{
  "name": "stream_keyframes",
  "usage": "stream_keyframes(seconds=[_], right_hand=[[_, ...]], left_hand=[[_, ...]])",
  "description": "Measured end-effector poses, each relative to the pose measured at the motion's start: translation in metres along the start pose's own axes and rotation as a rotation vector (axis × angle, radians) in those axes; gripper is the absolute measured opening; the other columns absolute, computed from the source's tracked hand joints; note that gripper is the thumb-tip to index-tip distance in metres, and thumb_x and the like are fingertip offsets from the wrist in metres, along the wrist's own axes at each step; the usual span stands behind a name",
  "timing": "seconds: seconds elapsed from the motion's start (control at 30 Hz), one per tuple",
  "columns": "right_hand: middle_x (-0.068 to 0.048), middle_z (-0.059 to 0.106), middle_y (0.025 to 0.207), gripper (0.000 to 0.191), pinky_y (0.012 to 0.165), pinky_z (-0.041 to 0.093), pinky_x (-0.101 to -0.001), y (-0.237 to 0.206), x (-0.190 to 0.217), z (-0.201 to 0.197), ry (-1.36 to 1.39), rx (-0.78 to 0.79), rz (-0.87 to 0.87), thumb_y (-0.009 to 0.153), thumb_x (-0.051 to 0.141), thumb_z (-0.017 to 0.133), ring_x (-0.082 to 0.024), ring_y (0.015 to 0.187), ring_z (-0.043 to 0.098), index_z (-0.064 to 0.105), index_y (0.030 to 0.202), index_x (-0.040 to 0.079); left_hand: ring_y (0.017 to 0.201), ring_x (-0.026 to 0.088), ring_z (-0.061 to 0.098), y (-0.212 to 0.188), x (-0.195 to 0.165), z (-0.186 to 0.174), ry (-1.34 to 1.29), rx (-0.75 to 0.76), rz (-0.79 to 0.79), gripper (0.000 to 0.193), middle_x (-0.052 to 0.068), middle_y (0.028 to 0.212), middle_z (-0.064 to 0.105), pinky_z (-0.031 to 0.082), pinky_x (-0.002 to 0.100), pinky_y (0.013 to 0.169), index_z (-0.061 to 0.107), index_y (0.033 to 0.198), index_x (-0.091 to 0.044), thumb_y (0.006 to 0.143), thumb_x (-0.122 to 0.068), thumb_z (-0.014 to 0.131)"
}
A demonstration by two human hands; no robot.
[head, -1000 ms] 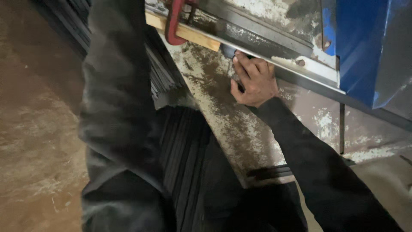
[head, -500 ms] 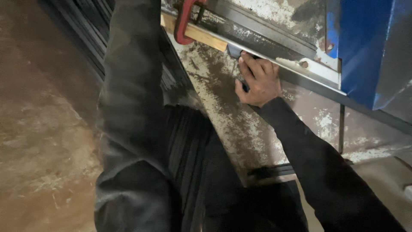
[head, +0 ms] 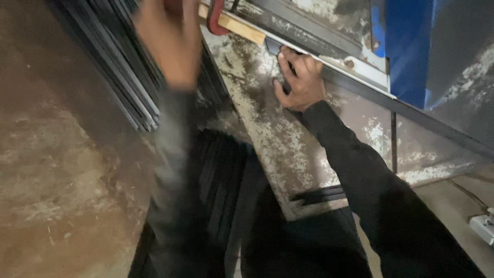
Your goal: The person cuts black moulding strips into angled pieces using a double mitre saw, positioning each strip against the fence and lowering the blade, then stacks the cut pieces on the table and gathers them into a pile.
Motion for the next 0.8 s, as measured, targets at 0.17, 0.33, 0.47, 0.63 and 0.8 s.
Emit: stream_keyframes(seconds=[0.17, 0.33, 0.47, 0.63, 0.8], right_hand=[[-0.014, 0.056, 0.150, 0.060, 0.099, 0.041, -0.0479, 0.003, 0.003, -0.005, 0.093, -0.043, -0.004, 0.089, 0.016, 0.078, -0.033, 0.116, 0.057, 0.060, 0.144, 0.000], [-0.012, 0.053, 0.155, 0.053, 0.100, 0.041, -0.0493, 0.003, 0.000, -0.014, -0.003, 0.006, -0.034, 0.097, 0.022, 0.071, -0.034, 0.117, 0.053, 0.061, 0.144, 0.000], [-0.010, 0.049, 0.156, 0.057, 0.105, 0.039, -0.0507, -0.023, -0.005, -0.029, -0.120, 0.048, -0.023, 0.096, 0.030, 0.068, -0.034, 0.125, 0.050, 0.061, 0.144, 0.000], [-0.010, 0.049, 0.159, 0.051, 0.109, 0.042, -0.0471, -0.049, -0.020, -0.053, -0.169, 0.091, -0.029, 0.102, 0.024, 0.065, -0.032, 0.134, 0.050, 0.059, 0.147, 0.000], [-0.013, 0.049, 0.158, 0.050, 0.115, 0.043, -0.0485, -0.087, -0.035, -0.089, -0.052, 0.108, -0.031, 0.099, 0.015, 0.067, -0.034, 0.144, 0.048, 0.058, 0.144, -0.004]], left_hand=[[0.096, 0.040, 0.071, -0.209, -0.052, -0.005, 0.228, 0.106, -0.218, 0.028, 0.021, 0.104, 0.069, 0.059, 0.042, 0.083, 0.065, 0.118, -0.001, 0.090, -0.004, 0.067], [0.131, 0.047, 0.051, -0.296, -0.089, 0.039, 0.229, 0.401, -0.216, 0.061, 0.024, 0.144, 0.053, 0.045, 0.054, 0.107, 0.050, 0.147, -0.002, 0.094, -0.020, 0.073], [0.149, 0.044, 0.033, -0.290, -0.092, 0.071, 0.395, 0.506, 0.017, 0.064, 0.019, 0.163, 0.036, 0.029, 0.065, 0.118, 0.049, 0.154, -0.015, 0.097, -0.027, 0.073], [0.152, 0.041, 0.029, -0.272, -0.085, 0.093, 0.495, 0.503, -0.065, 0.056, 0.018, 0.163, 0.035, 0.023, 0.069, 0.119, 0.055, 0.139, -0.019, 0.089, -0.032, 0.075], [0.154, 0.040, 0.028, -0.243, -0.083, 0.108, 0.521, 0.417, -0.083, 0.065, 0.017, 0.163, 0.035, 0.023, 0.068, 0.121, 0.050, 0.148, -0.006, 0.092, -0.029, 0.074]])
Point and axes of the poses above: each hand's wrist, its own y-axis towards the middle knuckle, its own z-axis out of the palm, x = y × z, the point moved 2 cm from there along y, towards the middle knuckle
